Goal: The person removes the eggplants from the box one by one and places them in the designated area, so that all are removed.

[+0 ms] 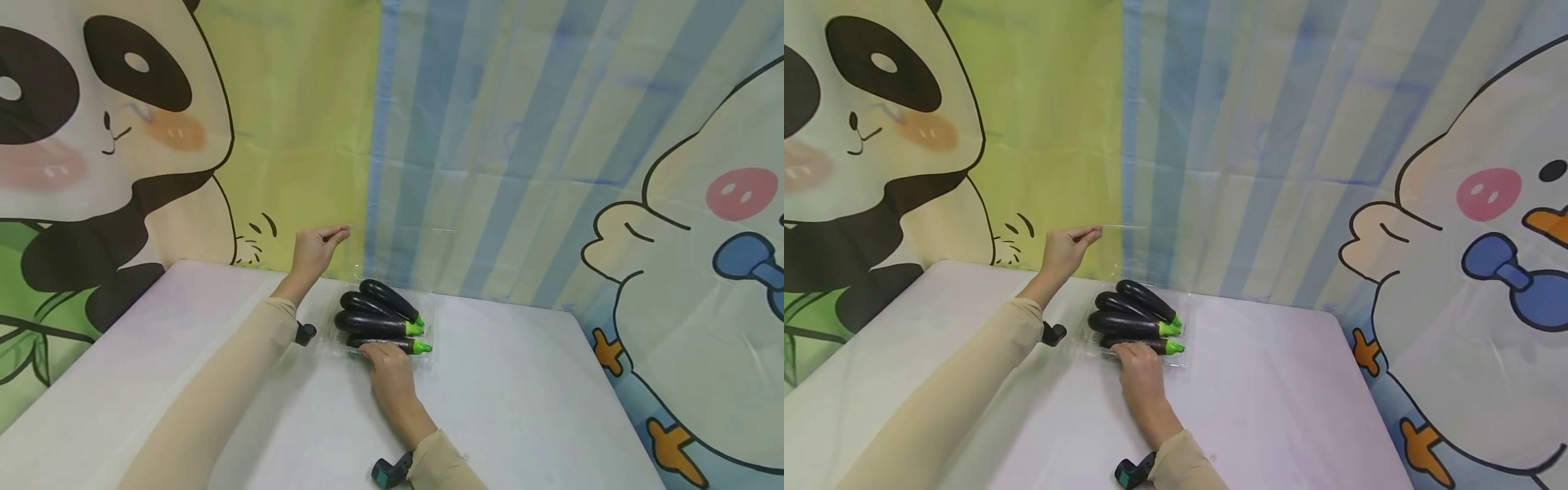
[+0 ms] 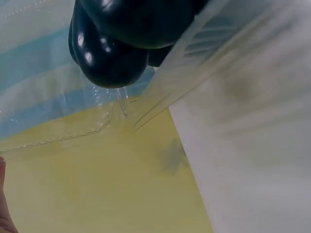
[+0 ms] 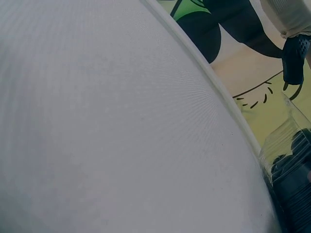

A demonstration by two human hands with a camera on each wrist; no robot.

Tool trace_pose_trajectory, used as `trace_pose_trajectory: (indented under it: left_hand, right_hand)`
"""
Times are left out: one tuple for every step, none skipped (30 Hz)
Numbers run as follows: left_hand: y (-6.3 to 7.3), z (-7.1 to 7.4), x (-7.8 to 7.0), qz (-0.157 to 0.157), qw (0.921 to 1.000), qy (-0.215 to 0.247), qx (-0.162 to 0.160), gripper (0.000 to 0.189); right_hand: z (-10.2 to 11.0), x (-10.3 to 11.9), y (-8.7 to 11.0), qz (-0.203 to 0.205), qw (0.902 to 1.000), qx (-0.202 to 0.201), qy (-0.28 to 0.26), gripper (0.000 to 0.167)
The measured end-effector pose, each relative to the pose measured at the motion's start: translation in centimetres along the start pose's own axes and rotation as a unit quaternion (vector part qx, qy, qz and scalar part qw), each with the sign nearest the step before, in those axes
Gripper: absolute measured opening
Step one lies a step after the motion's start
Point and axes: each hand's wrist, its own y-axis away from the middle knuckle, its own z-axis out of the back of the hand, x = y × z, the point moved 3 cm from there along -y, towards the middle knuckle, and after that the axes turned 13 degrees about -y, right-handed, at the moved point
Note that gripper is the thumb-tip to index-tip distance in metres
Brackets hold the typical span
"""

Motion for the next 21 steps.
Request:
trace_pose_trajectory:
  left_hand:
    - [-0.3,-0.1,0.0,0.008,0.9999,0.0,0.008,0.02]
    - [-0.6,-0.3,0.1,0.016,0.9998,0.001,0.016,0.021]
    - [-0.9,-0.4,0.1,0.024,0.9994,0.001,0.024,0.021]
    - [-1.1,-0.5,0.2,0.033,0.9989,0.0,0.033,0.022]
    - [-1.4,-0.6,0.3,0.042,0.9983,-0.001,0.041,0.023]
    - [-1.6,-0.7,0.3,0.05,0.9975,-0.001,0.049,0.024]
    - [-1.8,-0.9,0.4,0.058,0.9968,-0.001,0.056,0.025]
    - [-2.0,-1.0,0.5,0.064,0.996,0.0,0.062,0.026]
    - [-2.2,-1.1,0.5,0.07,0.9953,0.001,0.067,0.027]
    - [-2.3,-1.2,0.6,0.075,0.9947,0.002,0.071,0.028]
    - [-2.4,-1.3,0.6,0.08,0.9941,0.007,0.073,0.028]
    - [-2.5,-1.4,0.7,0.086,0.9933,0.011,0.076,0.029]
    - [-2.6,-1.4,0.9,0.093,0.9926,0.014,0.077,0.029]
    - [-2.6,-1.5,1.0,0.101,0.9915,0.018,0.079,0.03]
    - [-2.6,-1.5,1.2,0.112,0.9902,0.024,0.081,0.03]
    - [-2.6,-1.6,1.4,0.123,0.9886,0.029,0.082,0.031]
    - [-2.6,-1.7,1.7,0.133,0.987,0.034,0.083,0.031]
    - [-2.5,-1.7,1.9,0.141,0.9856,0.036,0.085,0.031]
    - [-2.5,-1.8,2.1,0.147,0.9846,0.039,0.086,0.031]
    - [-2.5,-1.8,2.2,0.153,0.9836,0.043,0.086,0.031]
    - [-2.5,-1.9,2.4,0.156,0.983,0.044,0.086,0.031]
  right_hand:
    - [0.1,0.0,0.0,-0.001,1.0,-0.001,0.001,0.012]
    - [0.1,-0.1,-0.1,-0.002,1.0,-0.001,0.002,0.012]
    - [0.2,-0.1,-0.1,-0.003,1.0,0.0,0.003,0.012]
    - [0.2,-0.1,-0.1,-0.003,1.0,0.0,0.003,0.012]
    - [0.2,-0.1,-0.1,-0.004,1.0,0.001,0.004,0.012]
    - [0.3,-0.2,-0.1,-0.005,1.0,0.003,0.004,0.011]
    - [0.3,-0.2,0.0,-0.006,1.0,0.003,0.004,0.011]
    - [0.3,-0.2,0.0,-0.007,1.0,0.004,0.004,0.011]
    - [0.3,-0.2,0.1,-0.009,0.9999,0.004,0.004,0.012]
    - [0.3,-0.2,0.1,-0.01,0.9999,0.003,0.003,0.012]
    - [0.3,-0.2,0.1,-0.012,0.9999,0.002,0.004,0.012]
    - [0.3,-0.2,0.1,-0.013,0.9999,0.001,0.004,0.012]
    - [0.3,-0.2,0.1,-0.014,0.9999,0.001,0.005,0.012]
    - [0.3,-0.2,0.1,-0.015,0.9999,0.001,0.005,0.012]
    - [0.3,-0.1,0.1,-0.015,0.9999,0.001,0.005,0.012]
    - [0.3,-0.1,0.0,-0.014,0.9999,0.001,0.003,0.012]
    - [0.3,0.0,0.0,-0.013,0.9999,0.001,0.002,0.011]
    - [0.2,0.0,0.0,-0.013,0.9999,0.002,0.001,0.012]
    - [0.2,0.1,0.0,-0.012,0.9999,0.001,0.001,0.011]
    - [0.2,0.1,-0.1,-0.01,0.9999,0.0,0.001,0.012]
    - [0.2,0.1,-0.1,-0.009,1.0,-0.002,0.001,0.011]
